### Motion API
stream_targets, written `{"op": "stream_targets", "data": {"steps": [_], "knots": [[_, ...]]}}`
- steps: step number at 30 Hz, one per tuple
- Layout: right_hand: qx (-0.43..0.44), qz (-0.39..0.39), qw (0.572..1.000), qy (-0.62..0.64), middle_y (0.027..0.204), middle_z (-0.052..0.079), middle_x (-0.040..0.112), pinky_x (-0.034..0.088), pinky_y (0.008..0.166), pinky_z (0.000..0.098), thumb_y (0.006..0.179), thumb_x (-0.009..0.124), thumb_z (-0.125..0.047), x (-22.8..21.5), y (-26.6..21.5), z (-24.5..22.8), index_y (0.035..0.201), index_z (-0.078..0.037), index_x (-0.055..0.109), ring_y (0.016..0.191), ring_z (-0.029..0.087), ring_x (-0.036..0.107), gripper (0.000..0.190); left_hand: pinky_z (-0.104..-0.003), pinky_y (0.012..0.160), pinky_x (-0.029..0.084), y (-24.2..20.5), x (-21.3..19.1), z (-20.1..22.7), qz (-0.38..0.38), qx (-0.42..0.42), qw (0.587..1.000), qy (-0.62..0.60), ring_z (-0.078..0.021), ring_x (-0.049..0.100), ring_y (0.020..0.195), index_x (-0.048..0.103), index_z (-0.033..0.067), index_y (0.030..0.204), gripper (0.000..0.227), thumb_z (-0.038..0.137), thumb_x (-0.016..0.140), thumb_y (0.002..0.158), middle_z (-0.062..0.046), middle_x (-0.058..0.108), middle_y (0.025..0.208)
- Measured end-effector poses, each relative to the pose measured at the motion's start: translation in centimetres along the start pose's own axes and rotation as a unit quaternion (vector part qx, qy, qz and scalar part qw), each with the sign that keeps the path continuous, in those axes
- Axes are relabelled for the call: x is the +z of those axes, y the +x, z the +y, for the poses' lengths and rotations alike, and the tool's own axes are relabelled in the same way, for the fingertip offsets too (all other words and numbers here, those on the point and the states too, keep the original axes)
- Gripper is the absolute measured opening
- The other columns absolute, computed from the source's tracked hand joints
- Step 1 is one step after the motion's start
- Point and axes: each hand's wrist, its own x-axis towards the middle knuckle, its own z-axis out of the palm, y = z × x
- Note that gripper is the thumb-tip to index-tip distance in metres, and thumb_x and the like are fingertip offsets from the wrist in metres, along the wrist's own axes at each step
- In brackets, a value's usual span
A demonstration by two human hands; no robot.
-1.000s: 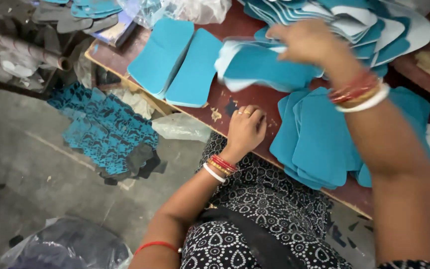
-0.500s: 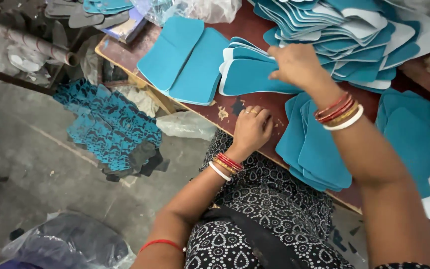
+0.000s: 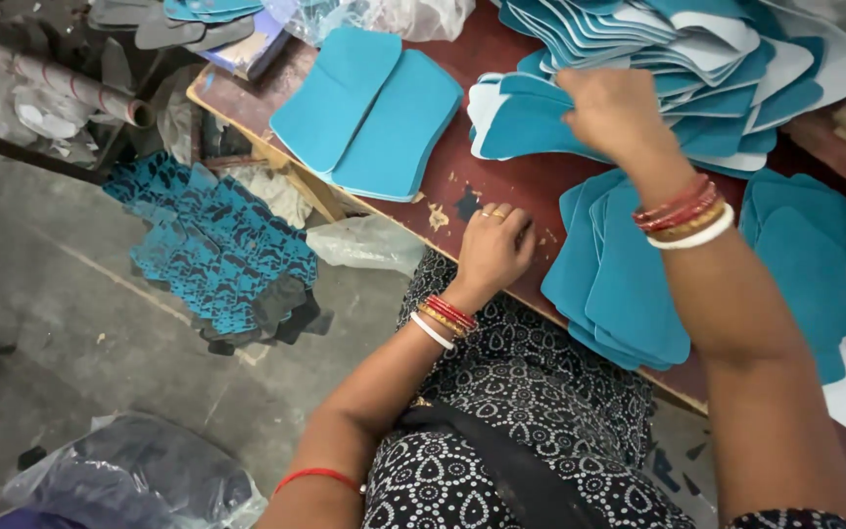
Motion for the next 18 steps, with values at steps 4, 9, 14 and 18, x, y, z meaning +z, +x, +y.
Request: {"op": "stream_targets", "data": {"steps": [4,9,14,18], "knots": [[-0.036,0.109,0.991,0.071,0.099,0.011,0.073,0.051,0.07,0.0475,0.092,0.083,-0.027,-6.5,-1.1,-0.3,0.119,-0.012,0.067,0.09,0.034,0.071,0.035,-0.048,0.081,0.049,-0.2,-0.6,0.3,-0.011,-0.025,0.999,-0.02,-0.0341,0.063,0.091,0.069,0.0064,0.098,0.012,0.015,0.068,0.089,-0.013,0.065,0.09],[0.08,-0.02,0.971,0.226,0.086,0.021,0.061,0.049,0.069,0.0482,0.096,0.087,-0.032,-15.0,-2.8,-1.6,0.113,0.0,0.059,0.082,0.039,0.062,0.046,-0.045,0.098,0.053,0.0,-1.1,0.4,-0.05,-0.053,0.956,-0.283,-0.0328,0.062,0.116,0.046,0.0043,0.139,0.061,0.032,0.074,0.093,-0.016,0.06,0.128],[0.015,-0.025,0.875,0.483,0.12,0.018,0.059,0.051,0.086,0.0442,0.09,0.082,-0.03,-11.1,-7.0,-5.4,0.143,-0.003,0.047,0.106,0.029,0.06,0.069,-0.042,0.115,0.046,-3.3,2.9,-0.8,-0.051,-0.145,0.74,-0.655,-0.0254,0.052,0.137,0.033,0.0047,0.155,0.081,0.052,0.063,0.097,-0.011,0.051,0.149],[0.091,0.116,0.932,0.332,0.123,0.018,0.06,0.051,0.093,0.0445,0.081,0.087,-0.027,-11.3,-10.1,-10.7,0.149,-0.006,0.049,0.111,0.032,0.061,0.081,-0.044,0.107,0.051,-3.1,0.4,1.7,-0.037,-0.328,0.546,-0.77,-0.0286,0.058,0.127,0.042,-0.0014,0.15,0.055,0.036,0.052,0.11,-0.016,0.057,0.141]]}}
